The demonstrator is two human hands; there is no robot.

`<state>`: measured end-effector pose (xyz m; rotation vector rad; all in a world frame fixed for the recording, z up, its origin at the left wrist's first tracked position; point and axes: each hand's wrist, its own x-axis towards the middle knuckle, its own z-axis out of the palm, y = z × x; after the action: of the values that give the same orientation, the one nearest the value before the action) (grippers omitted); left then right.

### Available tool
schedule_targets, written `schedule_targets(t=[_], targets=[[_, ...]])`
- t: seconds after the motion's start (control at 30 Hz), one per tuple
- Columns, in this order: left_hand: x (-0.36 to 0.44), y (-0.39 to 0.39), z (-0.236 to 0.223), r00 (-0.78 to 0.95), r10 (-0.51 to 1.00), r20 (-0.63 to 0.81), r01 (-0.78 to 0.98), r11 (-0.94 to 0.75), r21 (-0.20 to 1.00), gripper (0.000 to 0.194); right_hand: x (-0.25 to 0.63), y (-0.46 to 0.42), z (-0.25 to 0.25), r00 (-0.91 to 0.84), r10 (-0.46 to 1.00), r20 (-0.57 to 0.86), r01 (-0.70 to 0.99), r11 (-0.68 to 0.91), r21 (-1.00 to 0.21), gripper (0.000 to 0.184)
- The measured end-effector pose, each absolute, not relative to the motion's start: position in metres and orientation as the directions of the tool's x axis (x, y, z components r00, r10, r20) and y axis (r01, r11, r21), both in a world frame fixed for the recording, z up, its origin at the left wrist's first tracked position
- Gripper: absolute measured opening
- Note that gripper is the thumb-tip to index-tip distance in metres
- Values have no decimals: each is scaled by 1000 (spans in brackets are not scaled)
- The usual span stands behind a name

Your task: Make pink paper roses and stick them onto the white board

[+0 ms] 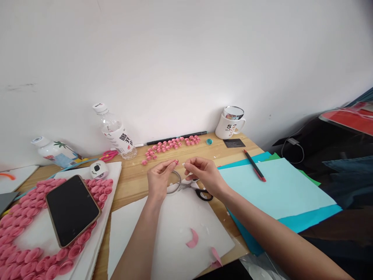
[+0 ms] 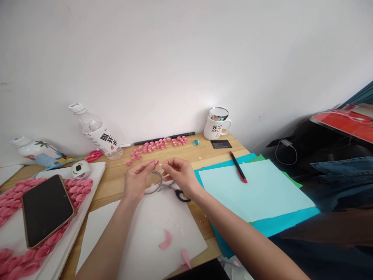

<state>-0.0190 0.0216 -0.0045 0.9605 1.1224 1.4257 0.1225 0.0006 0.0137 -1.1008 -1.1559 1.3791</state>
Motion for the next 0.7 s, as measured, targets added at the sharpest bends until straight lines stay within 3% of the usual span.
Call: schedule_targets(t=[0.33, 0.57, 0.7], targets=[[-16, 21, 0, -62, 990, -127, -556, 72, 828, 21, 106, 6, 14, -27, 988, -151, -248, -153, -957, 34], [-13, 24, -1, -169, 975, -145, -560, 26, 828, 20, 105, 5, 18, 108, 983, -150, -317, -109, -942, 30], [-12, 23, 0, -208, 968, -141, -555, 2, 832, 22, 101, 2, 20, 17, 988, -152, -382, -134, -914, 29]])
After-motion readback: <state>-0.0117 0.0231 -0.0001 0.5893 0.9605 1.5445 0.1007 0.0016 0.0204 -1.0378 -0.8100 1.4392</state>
